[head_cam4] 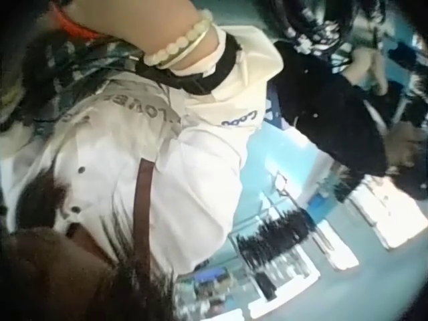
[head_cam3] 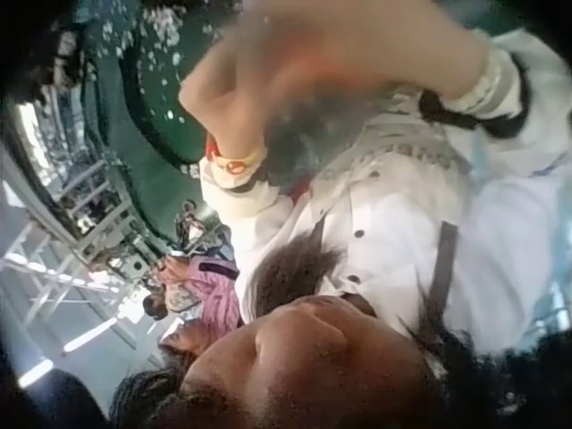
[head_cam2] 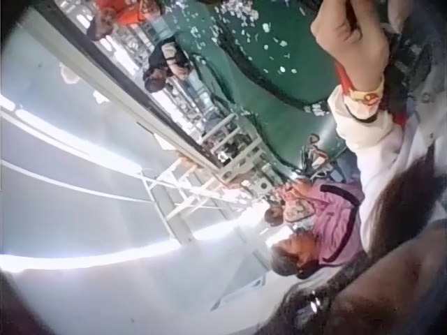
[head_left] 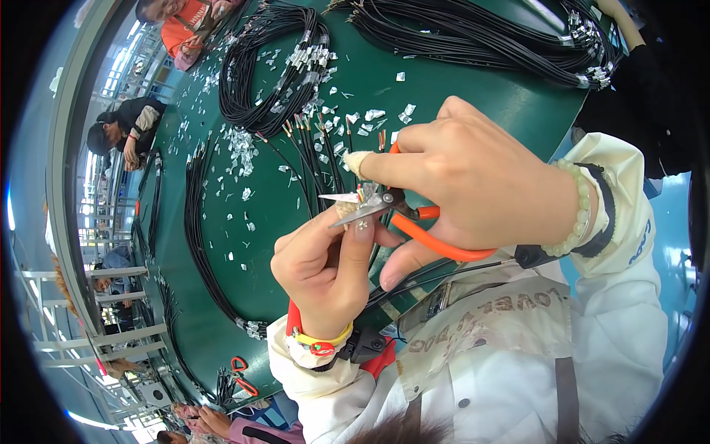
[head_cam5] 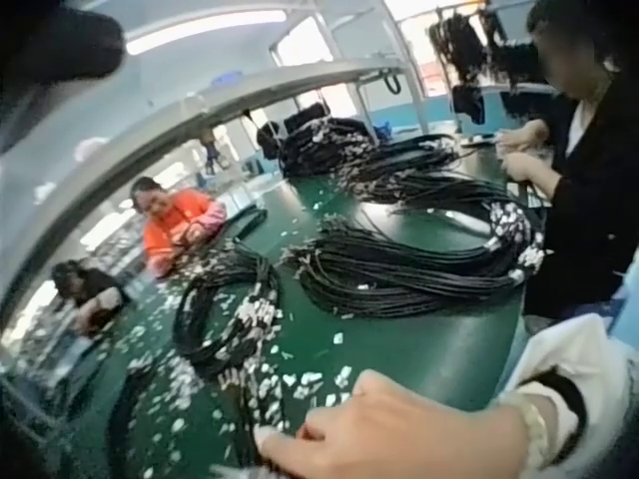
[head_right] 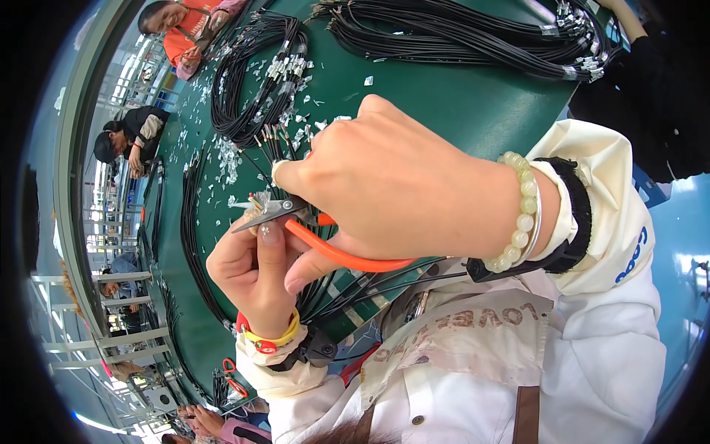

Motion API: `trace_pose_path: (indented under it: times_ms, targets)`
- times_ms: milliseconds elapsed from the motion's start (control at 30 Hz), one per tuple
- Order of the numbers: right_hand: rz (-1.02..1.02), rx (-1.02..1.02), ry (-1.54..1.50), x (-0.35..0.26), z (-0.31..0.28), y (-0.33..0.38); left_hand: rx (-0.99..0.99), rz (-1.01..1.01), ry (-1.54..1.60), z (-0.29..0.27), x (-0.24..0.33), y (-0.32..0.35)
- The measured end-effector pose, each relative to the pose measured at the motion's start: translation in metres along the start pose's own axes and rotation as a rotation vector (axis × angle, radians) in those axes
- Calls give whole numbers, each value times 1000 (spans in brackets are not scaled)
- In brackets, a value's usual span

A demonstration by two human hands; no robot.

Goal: The person picks up a cable, trims the outer insulation with shears, and peels it away by hand. They then separate the internal wires, trim the ends of each wire with the shears, and set the cable down.

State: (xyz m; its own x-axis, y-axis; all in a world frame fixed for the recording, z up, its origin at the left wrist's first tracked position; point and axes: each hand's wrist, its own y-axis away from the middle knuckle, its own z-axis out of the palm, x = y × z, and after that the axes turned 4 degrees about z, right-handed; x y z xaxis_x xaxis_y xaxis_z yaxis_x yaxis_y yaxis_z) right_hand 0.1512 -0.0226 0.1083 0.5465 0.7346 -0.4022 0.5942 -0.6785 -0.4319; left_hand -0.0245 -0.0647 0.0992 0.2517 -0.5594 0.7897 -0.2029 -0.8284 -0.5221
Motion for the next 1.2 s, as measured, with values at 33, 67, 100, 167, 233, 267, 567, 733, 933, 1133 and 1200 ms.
trace_pose_path:
  times_ms: [33, 67, 100, 167, 233, 267, 567, 733, 933, 1133, 1200]
  targets:
    - [7, -53, 4, 0, -2, -1, -2, -3, 18, -1, 0, 0]
    - [15, -105, 9, 1, -4, -1, -3, -3, 19, -2, 1, 0]
    - [17, -105, 10, 2, -6, -1, -40, -56, 89, -2, 1, 0]
    - [12, -91, -11, 4, -9, 0, -112, -160, 228, -5, 2, 0]
    - [7, -86, -20, 11, -11, 0, -106, -201, 327, -9, 4, 1]
    - [61, -96, -123, 20, -9, 0, -102, -242, 428, -11, 4, 2]
    - [296, 125, -1182, 16, 6, 0, -21, -339, 312, -1, 6, -4]
    - [206, 61, -989, 11, 7, -3, -36, -251, 110, 6, 1, -2]
    - [267, 59, -1010, 12, 15, 2, 9, 62, -360, 12, -17, 6]
    - [372, -19, -1067, 11, 12, 10, 82, 457, -743, 20, -20, 5]
    - [330, -4, -1080, 13, 15, 11, 45, 387, -648, 20, -19, 7]
